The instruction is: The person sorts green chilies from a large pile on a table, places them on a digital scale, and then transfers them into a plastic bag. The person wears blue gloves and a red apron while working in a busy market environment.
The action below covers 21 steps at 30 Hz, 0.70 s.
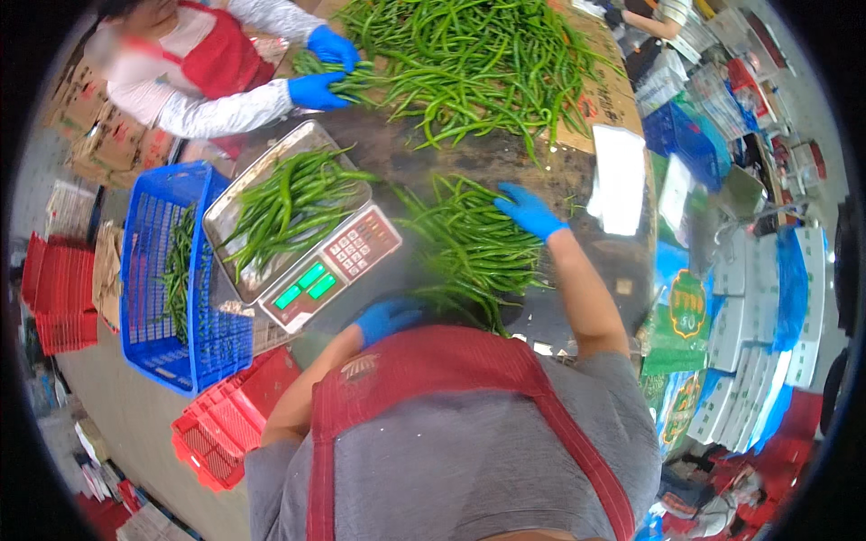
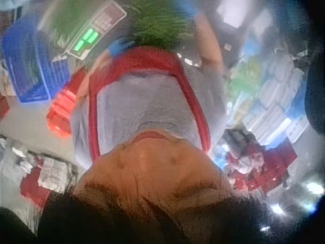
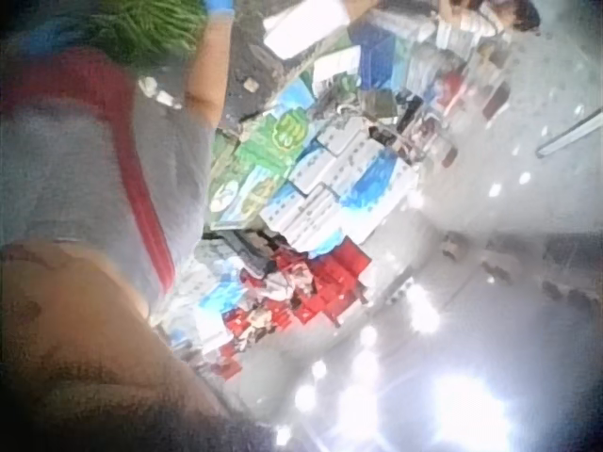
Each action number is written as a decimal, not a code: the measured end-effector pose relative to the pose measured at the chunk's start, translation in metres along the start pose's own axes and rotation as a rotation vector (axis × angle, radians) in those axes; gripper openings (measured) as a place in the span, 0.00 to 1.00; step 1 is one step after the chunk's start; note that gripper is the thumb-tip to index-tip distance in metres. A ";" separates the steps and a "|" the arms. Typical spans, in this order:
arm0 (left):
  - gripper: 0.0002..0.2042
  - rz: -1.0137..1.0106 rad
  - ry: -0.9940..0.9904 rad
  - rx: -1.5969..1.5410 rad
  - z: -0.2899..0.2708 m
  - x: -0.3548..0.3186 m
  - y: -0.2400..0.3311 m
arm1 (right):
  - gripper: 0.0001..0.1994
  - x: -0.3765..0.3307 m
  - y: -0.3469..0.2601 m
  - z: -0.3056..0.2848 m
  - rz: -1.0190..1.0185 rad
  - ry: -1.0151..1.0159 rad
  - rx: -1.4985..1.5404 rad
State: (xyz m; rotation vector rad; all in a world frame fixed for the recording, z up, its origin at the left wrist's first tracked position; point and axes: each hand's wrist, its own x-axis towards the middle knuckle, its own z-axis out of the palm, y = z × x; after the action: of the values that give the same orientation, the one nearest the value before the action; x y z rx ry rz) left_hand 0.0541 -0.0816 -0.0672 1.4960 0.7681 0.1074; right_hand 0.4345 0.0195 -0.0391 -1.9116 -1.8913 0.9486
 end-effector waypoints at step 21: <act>0.18 0.020 0.119 -0.369 -0.006 -0.044 0.035 | 0.24 0.017 0.029 0.007 -0.062 -0.046 -0.001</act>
State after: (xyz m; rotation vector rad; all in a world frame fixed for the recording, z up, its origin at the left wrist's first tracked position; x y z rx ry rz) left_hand 0.0308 -0.0954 -0.0171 1.1534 0.7807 0.3376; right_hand 0.4508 0.0312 -0.0664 -1.8352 -1.9651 0.9811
